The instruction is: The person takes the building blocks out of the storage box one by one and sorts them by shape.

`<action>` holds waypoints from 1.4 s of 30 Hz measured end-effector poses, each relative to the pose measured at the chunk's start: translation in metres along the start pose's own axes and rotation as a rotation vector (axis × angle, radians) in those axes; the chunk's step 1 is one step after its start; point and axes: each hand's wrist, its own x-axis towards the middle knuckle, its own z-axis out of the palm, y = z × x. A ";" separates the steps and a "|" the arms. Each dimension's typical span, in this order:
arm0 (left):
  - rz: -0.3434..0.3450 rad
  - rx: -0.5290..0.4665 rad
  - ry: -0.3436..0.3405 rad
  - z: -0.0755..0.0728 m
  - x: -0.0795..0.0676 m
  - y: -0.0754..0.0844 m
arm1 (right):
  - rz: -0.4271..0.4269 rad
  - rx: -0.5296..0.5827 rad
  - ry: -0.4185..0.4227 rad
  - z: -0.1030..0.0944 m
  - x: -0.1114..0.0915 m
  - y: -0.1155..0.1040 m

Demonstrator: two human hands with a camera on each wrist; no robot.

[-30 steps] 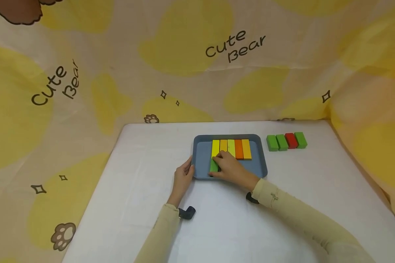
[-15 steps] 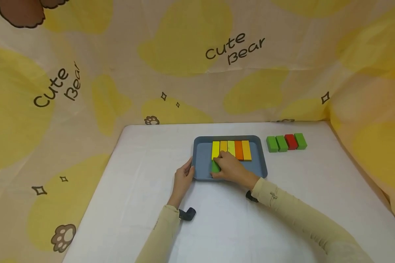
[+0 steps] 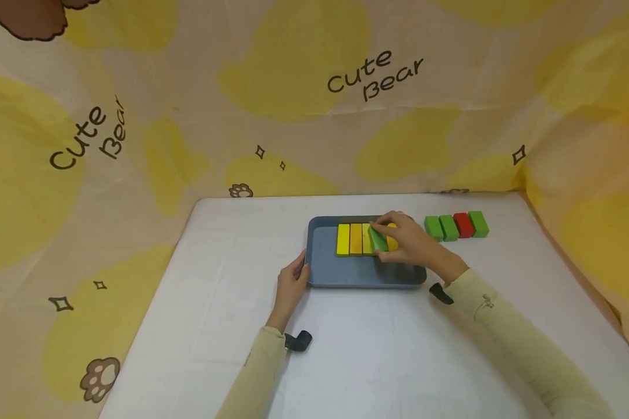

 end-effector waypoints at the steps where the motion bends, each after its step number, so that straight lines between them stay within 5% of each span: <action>1: 0.001 0.002 0.001 0.000 -0.001 0.000 | -0.001 -0.003 0.007 -0.007 -0.005 0.007; 4: -0.004 0.006 0.005 -0.001 -0.003 0.000 | 0.013 -0.015 0.040 -0.026 -0.022 0.033; 13: 0.018 -0.011 0.001 -0.002 -0.004 -0.001 | 0.236 -0.087 0.021 -0.076 -0.074 0.111; 20: -0.009 0.018 -0.009 -0.002 -0.004 -0.001 | 0.312 -0.076 -0.017 -0.095 -0.112 0.154; 35: -0.007 0.026 -0.021 -0.001 0.001 -0.001 | 0.249 -0.053 -0.017 -0.101 -0.141 0.182; 42: 0.014 0.016 -0.017 -0.001 0.002 -0.002 | 0.346 -0.004 -0.112 -0.096 -0.141 0.186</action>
